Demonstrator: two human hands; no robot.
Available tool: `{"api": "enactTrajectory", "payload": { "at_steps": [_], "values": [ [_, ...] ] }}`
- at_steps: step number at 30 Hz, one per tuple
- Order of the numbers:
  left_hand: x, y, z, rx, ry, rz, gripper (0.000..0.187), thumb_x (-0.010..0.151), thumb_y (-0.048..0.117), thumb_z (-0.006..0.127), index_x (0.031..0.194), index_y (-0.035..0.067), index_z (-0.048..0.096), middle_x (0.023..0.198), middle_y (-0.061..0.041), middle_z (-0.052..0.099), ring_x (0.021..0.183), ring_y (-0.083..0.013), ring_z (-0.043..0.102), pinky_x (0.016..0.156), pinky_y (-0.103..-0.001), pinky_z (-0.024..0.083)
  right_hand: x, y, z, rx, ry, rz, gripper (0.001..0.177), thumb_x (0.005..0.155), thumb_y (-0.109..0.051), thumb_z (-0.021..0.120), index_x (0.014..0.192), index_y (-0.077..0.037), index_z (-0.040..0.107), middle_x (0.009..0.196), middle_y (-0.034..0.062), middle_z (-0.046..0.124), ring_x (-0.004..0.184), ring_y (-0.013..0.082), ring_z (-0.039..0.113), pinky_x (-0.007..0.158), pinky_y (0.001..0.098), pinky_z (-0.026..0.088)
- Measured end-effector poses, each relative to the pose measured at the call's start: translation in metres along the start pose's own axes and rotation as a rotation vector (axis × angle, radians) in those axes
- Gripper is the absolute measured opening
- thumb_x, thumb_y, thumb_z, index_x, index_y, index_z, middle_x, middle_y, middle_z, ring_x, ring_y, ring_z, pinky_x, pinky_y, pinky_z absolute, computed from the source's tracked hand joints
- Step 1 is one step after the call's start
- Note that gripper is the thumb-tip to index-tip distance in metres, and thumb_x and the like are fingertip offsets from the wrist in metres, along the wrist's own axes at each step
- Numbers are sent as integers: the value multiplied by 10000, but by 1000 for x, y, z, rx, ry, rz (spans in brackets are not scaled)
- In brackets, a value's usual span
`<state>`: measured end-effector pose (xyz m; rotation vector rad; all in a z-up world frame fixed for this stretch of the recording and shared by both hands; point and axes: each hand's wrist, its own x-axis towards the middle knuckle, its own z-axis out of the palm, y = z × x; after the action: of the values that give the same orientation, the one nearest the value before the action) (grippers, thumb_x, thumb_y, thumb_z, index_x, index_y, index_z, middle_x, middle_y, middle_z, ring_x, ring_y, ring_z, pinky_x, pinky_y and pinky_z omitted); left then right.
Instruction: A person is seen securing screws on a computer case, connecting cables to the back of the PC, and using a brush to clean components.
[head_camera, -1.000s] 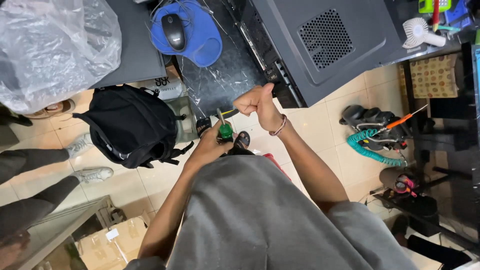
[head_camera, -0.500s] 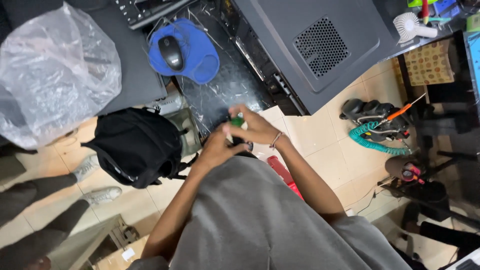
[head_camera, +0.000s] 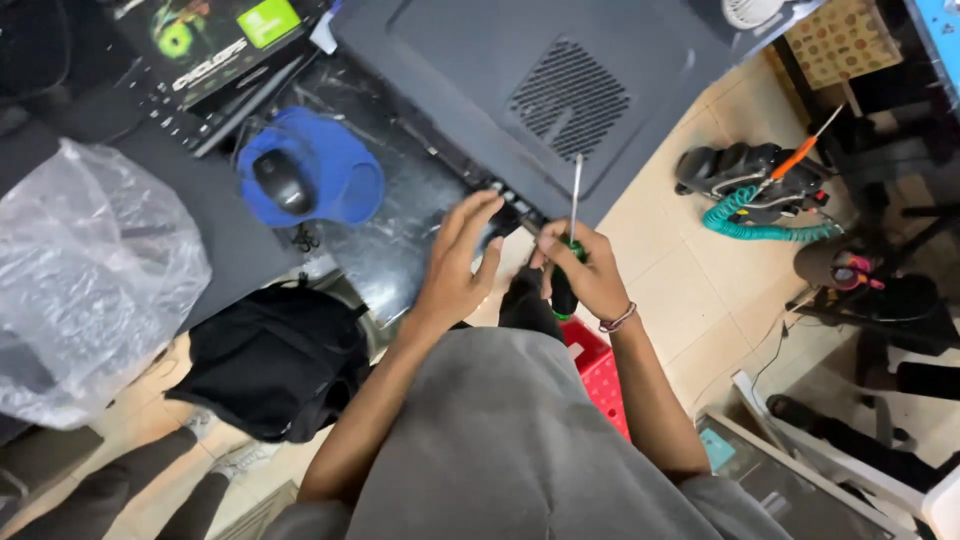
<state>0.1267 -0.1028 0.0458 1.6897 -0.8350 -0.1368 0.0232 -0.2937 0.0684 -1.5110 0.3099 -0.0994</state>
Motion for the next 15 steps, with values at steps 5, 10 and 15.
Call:
{"api": "enactTrajectory", "payload": {
  "at_steps": [5, 10, 15],
  "values": [
    [42, 11, 74, 349, 24, 125, 568, 1177, 197, 450, 1697, -3, 336, 1784, -242, 193, 1651, -457, 144, 1331, -563, 166, 22, -1, -73, -29, 42, -28, 94, 1084, -44, 579, 1082, 27, 641, 824, 201, 700, 454, 269, 714, 509, 342, 565],
    [75, 22, 150, 547, -1, 35, 683, 1180, 300, 522, 1739, 19, 249, 1816, -219, 121, 1678, -409, 89, 1340, -579, 42, 37, -8, -149, -29, -10, 3, 119, 1077, -60, 580, 1072, 42, 640, 802, 199, 691, 434, 268, 695, 485, 350, 561],
    [97, 28, 222, 719, 26, -31, 720, 1122, 446, 589, 1609, -61, 436, 1752, -308, 229, 1636, -475, 168, 1311, -629, 83, 51, -8, -223, -41, -96, 63, 107, 1049, -63, 616, 1069, 34, 656, 756, 182, 676, 417, 266, 676, 458, 343, 545]
  ]
}}
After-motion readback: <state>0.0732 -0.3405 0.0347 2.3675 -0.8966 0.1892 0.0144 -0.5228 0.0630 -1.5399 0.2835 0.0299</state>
